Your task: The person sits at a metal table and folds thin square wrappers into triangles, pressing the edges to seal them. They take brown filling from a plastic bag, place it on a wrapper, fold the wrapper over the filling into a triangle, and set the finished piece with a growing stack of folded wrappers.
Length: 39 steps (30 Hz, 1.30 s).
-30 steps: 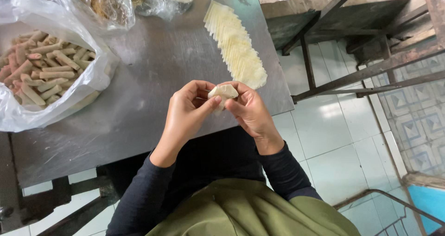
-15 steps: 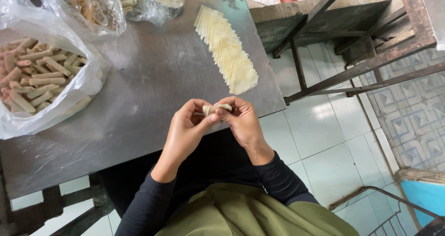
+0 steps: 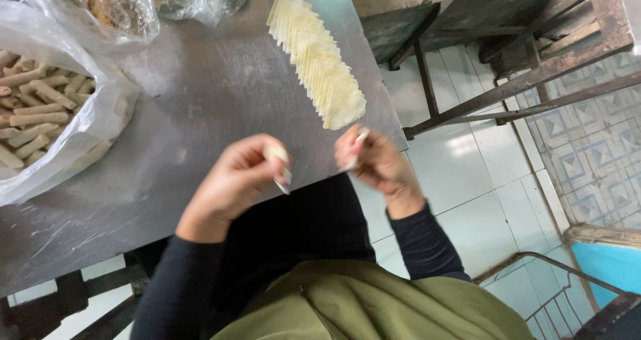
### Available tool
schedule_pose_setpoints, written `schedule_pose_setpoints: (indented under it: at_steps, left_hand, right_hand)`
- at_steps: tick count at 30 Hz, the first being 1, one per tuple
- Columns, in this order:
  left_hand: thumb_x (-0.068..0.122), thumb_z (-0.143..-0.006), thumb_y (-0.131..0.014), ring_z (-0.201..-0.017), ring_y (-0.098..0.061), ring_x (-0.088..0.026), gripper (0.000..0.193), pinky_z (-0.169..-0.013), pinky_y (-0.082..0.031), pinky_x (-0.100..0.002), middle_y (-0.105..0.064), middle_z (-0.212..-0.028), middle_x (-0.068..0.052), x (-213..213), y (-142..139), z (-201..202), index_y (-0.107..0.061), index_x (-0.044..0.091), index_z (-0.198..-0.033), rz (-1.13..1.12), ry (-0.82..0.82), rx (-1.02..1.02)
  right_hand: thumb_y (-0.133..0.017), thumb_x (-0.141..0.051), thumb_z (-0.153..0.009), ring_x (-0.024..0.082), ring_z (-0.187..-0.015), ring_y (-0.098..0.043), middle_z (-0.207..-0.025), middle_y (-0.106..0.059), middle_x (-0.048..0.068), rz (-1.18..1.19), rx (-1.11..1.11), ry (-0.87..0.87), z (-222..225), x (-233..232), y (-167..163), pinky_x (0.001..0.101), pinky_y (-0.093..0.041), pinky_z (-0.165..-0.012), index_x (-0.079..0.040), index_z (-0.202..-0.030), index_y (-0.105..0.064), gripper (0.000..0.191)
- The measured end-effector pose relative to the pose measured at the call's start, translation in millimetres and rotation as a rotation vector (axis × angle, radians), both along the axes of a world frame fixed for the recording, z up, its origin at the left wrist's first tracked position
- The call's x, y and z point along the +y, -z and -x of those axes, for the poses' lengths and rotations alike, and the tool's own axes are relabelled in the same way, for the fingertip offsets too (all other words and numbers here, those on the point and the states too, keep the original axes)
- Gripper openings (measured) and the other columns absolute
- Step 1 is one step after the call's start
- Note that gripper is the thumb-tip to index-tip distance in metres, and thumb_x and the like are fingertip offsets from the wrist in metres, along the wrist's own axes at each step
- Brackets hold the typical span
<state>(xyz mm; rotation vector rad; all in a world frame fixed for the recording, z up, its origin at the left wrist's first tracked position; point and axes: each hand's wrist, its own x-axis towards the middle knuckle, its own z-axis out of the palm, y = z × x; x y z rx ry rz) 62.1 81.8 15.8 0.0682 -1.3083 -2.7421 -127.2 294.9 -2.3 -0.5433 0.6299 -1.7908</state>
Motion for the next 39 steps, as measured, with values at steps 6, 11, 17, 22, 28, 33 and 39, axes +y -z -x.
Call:
schedule_pose_setpoints:
  at_steps: [6,11,17,22,28,33,39]
  left_hand:
    - [0.018,-0.105,-0.071,-0.087,-0.071,-0.018,0.017,-0.078,-0.053,-0.031,-0.071,-0.098,-0.008,-90.5,-11.1,27.3,-0.070,0.002,-0.113,1.328,-0.522,-0.456]
    - [0.017,-0.083,-0.083,-0.101,-0.064,-0.033,0.028,-0.079,-0.050,-0.044,-0.066,-0.114,-0.015,-84.9,-9.7,56.7,-0.075,0.006,-0.107,1.938,-0.792,-0.233]
    - [0.014,-0.075,-0.085,-0.097,-0.066,-0.034,0.030,-0.080,-0.051,-0.046,-0.068,-0.103,-0.012,2.1,-9.0,86.1,-0.074,0.009,-0.103,1.620,-0.579,0.022]
    - [0.016,-0.082,-0.081,-0.085,-0.073,-0.031,0.028,-0.074,-0.057,-0.040,-0.074,-0.097,-0.015,23.7,-17.7,100.8,-0.072,0.002,-0.104,1.225,-0.424,-0.055]
    - [0.012,-0.088,-0.075,-0.076,-0.077,-0.027,0.013,-0.070,-0.058,-0.036,-0.076,-0.084,-0.015,28.4,-16.3,116.3,-0.075,0.002,-0.096,1.075,-0.456,-0.218]
    - [0.008,-0.085,-0.075,-0.081,-0.074,-0.032,0.015,-0.071,-0.057,-0.040,-0.074,-0.087,-0.017,38.0,1.8,124.2,-0.070,0.001,-0.096,1.196,-0.528,-0.149]
    - [0.007,-0.081,-0.075,-0.079,-0.069,-0.037,0.019,-0.066,-0.054,-0.047,-0.070,-0.089,-0.015,43.6,16.6,130.3,-0.066,0.003,-0.097,1.368,-0.521,-0.257]
  right_hand:
    - [-0.057,0.008,-0.096,0.015,-0.094,-0.065,-0.104,-0.063,0.004,-0.384,1.186,0.258,83.9,-11.1,-47.5,0.0273,-0.054,-0.084,-0.001,-0.105,-0.071,0.019]
    - [-0.066,-0.001,-0.090,0.015,-0.082,-0.069,-0.094,-0.074,0.006,-0.597,1.460,-0.048,82.0,-42.9,-57.9,0.0282,-0.055,-0.073,0.000,-0.104,-0.071,0.015]
    - [-0.068,0.001,-0.087,0.016,-0.082,-0.069,-0.092,-0.073,0.010,-0.497,1.575,-0.067,75.9,-58.1,-57.8,0.0291,-0.056,-0.073,0.002,-0.100,-0.073,0.013]
    - [-0.068,0.000,-0.092,0.009,-0.087,-0.068,-0.092,-0.073,0.003,-0.495,1.158,-0.086,79.4,-50.3,-68.8,0.0265,-0.057,-0.080,0.000,-0.100,-0.071,0.009]
    - [-0.073,-0.002,-0.091,0.008,-0.083,-0.066,-0.089,-0.071,0.002,-0.574,1.214,-0.074,89.9,-43.5,-79.9,0.0253,-0.056,-0.076,0.000,-0.099,-0.067,0.011]
    - [-0.069,-0.003,-0.092,0.008,-0.081,-0.067,-0.087,-0.072,0.003,-0.631,1.273,-0.032,92.3,-42.8,-64.7,0.0255,-0.056,-0.075,-0.002,-0.098,-0.069,0.007]
    - [-0.073,0.001,-0.083,0.016,-0.077,-0.063,-0.086,-0.066,0.009,-0.555,1.498,0.083,92.8,-42.7,-49.9,0.0295,-0.055,-0.071,0.003,-0.091,-0.064,0.013]
